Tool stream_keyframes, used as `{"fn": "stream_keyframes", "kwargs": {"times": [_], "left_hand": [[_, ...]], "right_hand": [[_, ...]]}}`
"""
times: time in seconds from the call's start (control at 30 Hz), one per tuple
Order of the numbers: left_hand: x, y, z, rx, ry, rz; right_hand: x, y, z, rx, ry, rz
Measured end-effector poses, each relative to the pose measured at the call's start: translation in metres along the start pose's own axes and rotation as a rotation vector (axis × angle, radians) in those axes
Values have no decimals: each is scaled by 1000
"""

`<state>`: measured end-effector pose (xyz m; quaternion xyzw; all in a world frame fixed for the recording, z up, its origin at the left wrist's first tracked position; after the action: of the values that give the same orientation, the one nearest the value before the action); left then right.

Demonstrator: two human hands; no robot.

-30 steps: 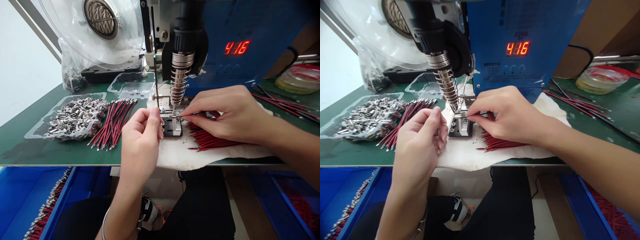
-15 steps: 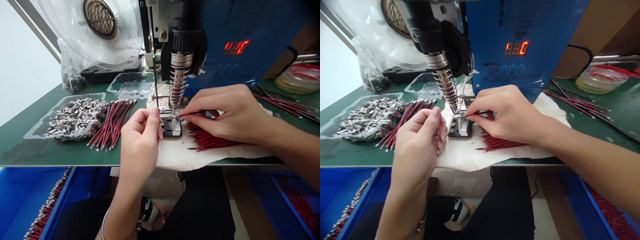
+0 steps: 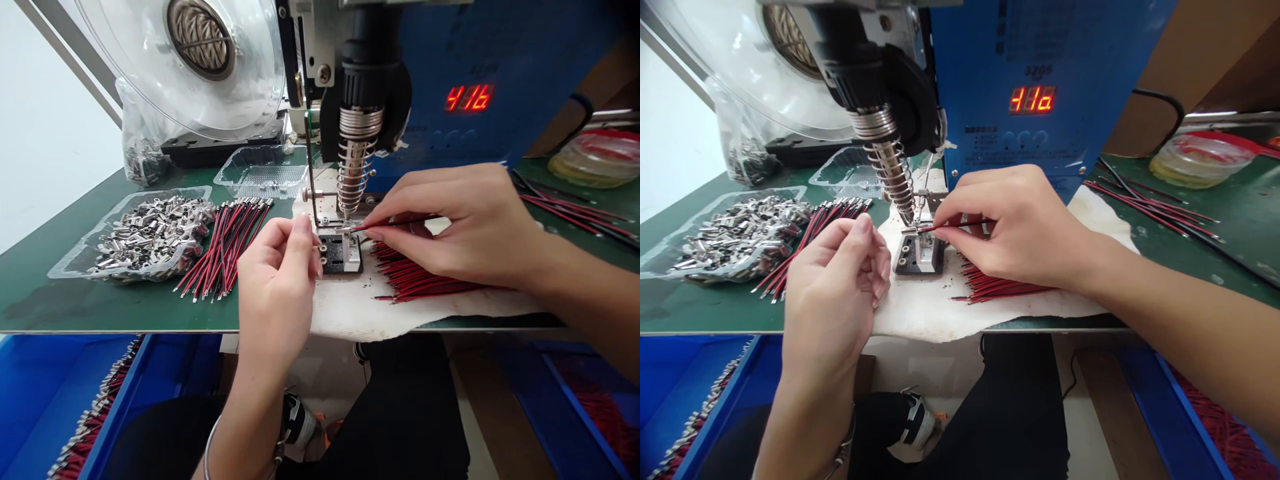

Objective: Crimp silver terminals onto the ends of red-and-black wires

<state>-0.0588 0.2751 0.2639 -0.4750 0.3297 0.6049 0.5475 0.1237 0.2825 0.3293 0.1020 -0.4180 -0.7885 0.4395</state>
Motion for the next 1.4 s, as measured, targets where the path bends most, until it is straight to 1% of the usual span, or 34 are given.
{"fn": "stream_keyframes", "kwargs": {"times": [0.07,0.13,0.2,0.3,0.4,0.47,0.53,0.6,0.67,0.73,0.77,0.8,0.83,0.87,0.9,0.93,0.97,1.0,1.03,1.07,1.1,1.13,1.17,1.23,1.3,1.4], "left_hand": [[-9,3,-8,-51,-12,68],[-18,3,-20,-59,-10,179],[-23,-4,-33,1,16,239],[-20,-24,-48,185,45,190],[-15,-45,-55,326,18,127],[-11,-54,-58,353,36,105],[-10,-62,-60,355,75,64],[-13,-64,-63,319,94,27],[-16,-53,-64,248,82,54],[-20,-30,-60,171,18,160],[-24,-17,-56,159,-57,250],[-32,-2,-49,144,-176,319],[-37,13,-41,141,-244,443],[-41,24,-32,175,-312,580],[-47,34,-21,196,-384,722],[-51,42,-8,236,-418,855],[-47,53,7,240,-317,1070],[-48,65,22,186,-220,1284],[-48,73,35,180,-104,1471],[-48,76,44,200,-3,1608],[-48,75,51,248,72,1703],[-48,70,56,326,117,1782],[-47,62,59,412,114,1825],[-48,50,61,500,100,1851],[-48,45,64,512,87,1834],[-45,45,68,503,79,1824]], "right_hand": [[4,3,0,-30,19,3],[10,7,-1,-58,39,8],[16,11,-2,-75,42,26],[23,16,-3,-90,28,115],[28,16,-4,-50,53,235],[30,12,-4,12,67,320],[32,9,-5,67,72,387],[34,7,-5,99,79,423],[31,10,-5,92,82,402],[24,12,-4,80,101,298],[20,13,-4,81,120,218],[16,13,-4,107,174,143],[10,12,-4,122,204,70],[2,12,-4,152,209,21],[-7,8,-3,220,185,-6],[-16,8,-3,248,159,-14],[-23,9,-2,265,140,-2],[-28,9,-2,289,125,20],[-32,9,-1,312,101,34],[-35,8,-1,335,73,40],[-38,6,-1,368,36,36],[-40,3,-1,404,-10,20],[-43,0,-1,437,-56,1],[-47,-6,-2,497,-141,-40],[-50,-9,-3,526,-191,-59],[-52,-13,-4,555,-228,-60]]}}
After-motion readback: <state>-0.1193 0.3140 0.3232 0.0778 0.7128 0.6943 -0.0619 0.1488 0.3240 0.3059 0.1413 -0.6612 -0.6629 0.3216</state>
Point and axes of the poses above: each hand's wrist, its own z-axis towards the middle knuckle, its own y-axis out of the back of the hand, x = y × z, the point moved 8 cm from there along z, towards the middle knuckle, and after that the axes turned 8 degrees about -y, right-handed, at the moved point
